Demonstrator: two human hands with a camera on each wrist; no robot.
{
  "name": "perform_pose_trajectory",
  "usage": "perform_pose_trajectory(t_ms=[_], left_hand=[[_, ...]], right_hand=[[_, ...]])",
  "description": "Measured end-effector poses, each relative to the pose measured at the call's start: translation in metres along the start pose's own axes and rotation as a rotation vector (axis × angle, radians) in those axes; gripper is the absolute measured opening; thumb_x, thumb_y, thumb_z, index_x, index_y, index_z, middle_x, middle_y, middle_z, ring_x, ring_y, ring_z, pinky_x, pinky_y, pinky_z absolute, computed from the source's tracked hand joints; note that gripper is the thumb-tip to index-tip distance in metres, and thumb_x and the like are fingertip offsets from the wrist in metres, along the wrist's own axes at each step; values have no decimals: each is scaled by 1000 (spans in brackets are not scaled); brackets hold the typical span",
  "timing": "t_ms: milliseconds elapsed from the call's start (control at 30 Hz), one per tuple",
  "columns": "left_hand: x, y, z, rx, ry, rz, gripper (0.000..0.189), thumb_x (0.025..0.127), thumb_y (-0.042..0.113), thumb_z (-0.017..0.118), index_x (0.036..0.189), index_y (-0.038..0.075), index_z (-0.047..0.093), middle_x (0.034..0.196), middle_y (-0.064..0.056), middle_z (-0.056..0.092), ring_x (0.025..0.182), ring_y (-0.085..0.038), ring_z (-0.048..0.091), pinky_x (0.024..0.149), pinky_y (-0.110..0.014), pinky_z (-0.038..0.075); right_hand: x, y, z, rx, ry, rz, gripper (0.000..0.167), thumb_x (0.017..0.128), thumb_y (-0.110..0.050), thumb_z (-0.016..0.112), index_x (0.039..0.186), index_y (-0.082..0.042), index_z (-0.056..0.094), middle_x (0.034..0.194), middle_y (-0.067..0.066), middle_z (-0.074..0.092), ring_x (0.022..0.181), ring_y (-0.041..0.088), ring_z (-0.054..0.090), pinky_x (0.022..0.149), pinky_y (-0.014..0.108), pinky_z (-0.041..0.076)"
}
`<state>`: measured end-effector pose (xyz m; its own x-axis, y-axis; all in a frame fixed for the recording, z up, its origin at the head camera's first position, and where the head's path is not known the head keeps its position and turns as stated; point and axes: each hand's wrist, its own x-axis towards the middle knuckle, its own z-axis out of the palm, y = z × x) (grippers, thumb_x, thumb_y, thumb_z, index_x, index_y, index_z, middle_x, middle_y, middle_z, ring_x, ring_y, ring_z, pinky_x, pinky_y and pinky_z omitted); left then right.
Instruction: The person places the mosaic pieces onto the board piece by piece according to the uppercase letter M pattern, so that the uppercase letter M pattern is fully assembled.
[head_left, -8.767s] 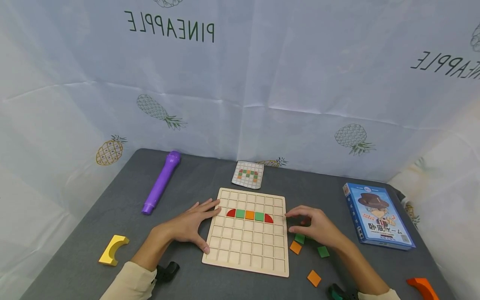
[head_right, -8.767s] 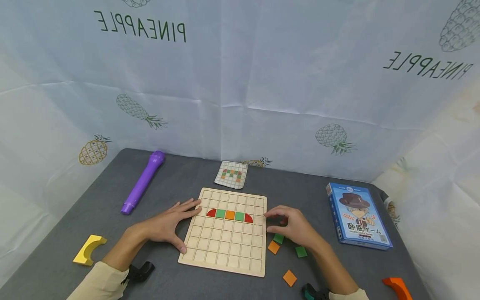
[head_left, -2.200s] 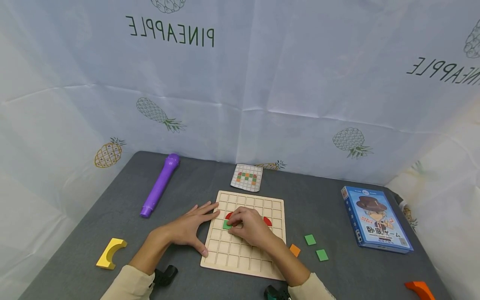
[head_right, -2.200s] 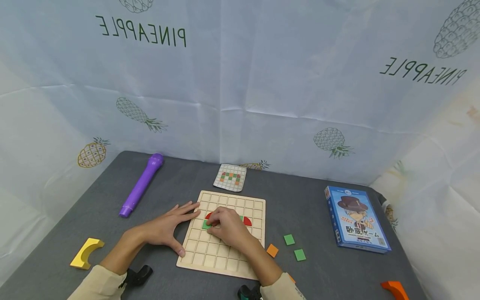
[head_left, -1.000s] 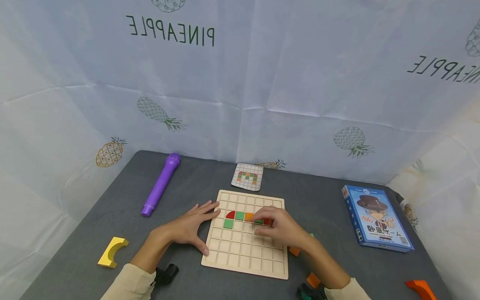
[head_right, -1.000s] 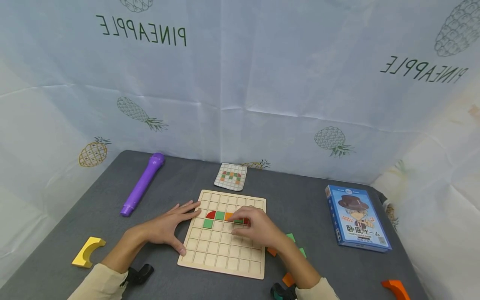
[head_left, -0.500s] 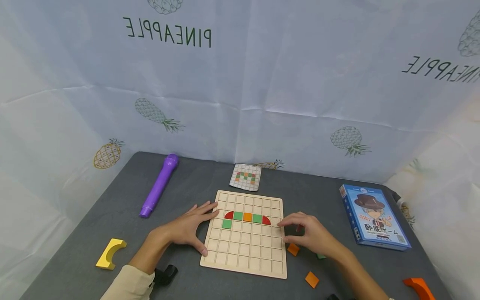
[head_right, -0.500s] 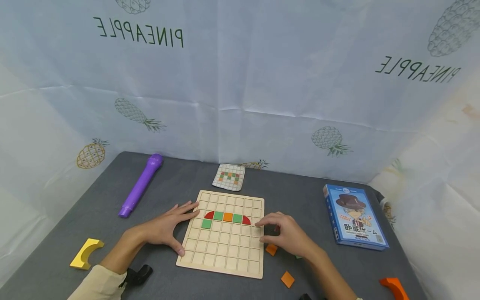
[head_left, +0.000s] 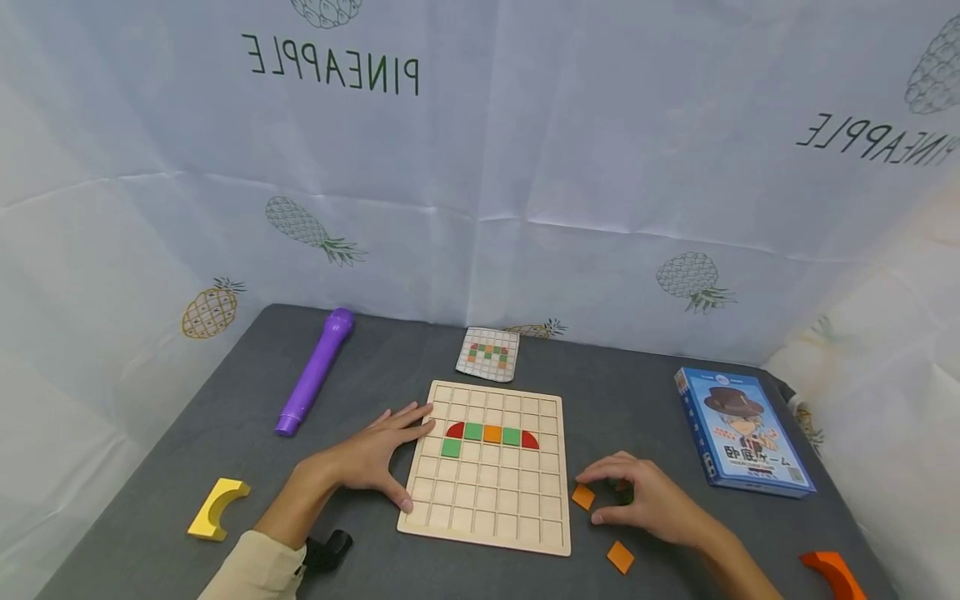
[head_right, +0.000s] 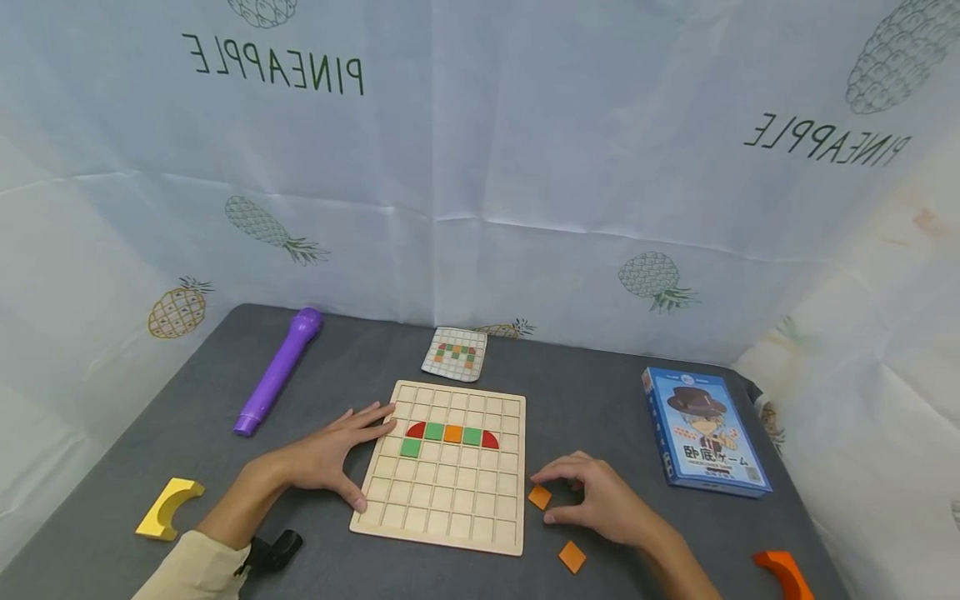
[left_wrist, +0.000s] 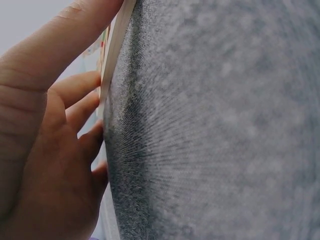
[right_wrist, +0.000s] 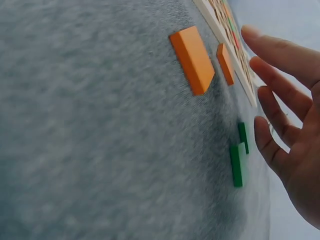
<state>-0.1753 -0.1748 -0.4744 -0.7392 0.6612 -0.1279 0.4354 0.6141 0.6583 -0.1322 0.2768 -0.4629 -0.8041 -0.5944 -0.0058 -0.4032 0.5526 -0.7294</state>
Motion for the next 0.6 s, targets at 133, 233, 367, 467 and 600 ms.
perform_pose_trajectory(t_ms=[133,233,367,467,600], left_hand=[[1,0,1,3,1,4,121,63,46,95,159,5,35,172,-15,19,159,-46,11,124,-72,8],[1,-1,1,1,1,6,121,63,46,95,159,6,35,172,-15,19,159,-46,11,124,-72,8],[1,-2,1,-1,7,8,121,62,45,96,159,5,35,172,-16,19,159,-47,11,124,-73,8],[0,-2,0,7,13,12,121,62,46,96,159,5,36,172,-16,20,159,-47,12,124,-73,8],[0,-1,0,5,10,13,121,62,46,96,158,4,36,172,-16,20,159,-47,12,124,-73,8]], right_hand=[[-9,3,-1,-2,-12,-5,41,87,-37,80,125,-24,72,122,-4,74,102,8,59,72,23,47],[-17,5,-1,-24,-22,6,40,85,-39,81,123,-27,73,122,-6,74,107,1,59,82,22,50],[-26,7,-1,-22,-49,10,38,84,-40,82,119,-28,74,121,-7,74,111,-5,58,90,22,52],[-33,8,0,-4,-70,-9,36,84,-39,82,117,-28,75,117,-9,74,108,-4,59,89,21,53],[-40,9,1,31,-95,-29,33,83,-37,83,113,-28,77,112,-12,74,103,-2,59,85,20,53]])
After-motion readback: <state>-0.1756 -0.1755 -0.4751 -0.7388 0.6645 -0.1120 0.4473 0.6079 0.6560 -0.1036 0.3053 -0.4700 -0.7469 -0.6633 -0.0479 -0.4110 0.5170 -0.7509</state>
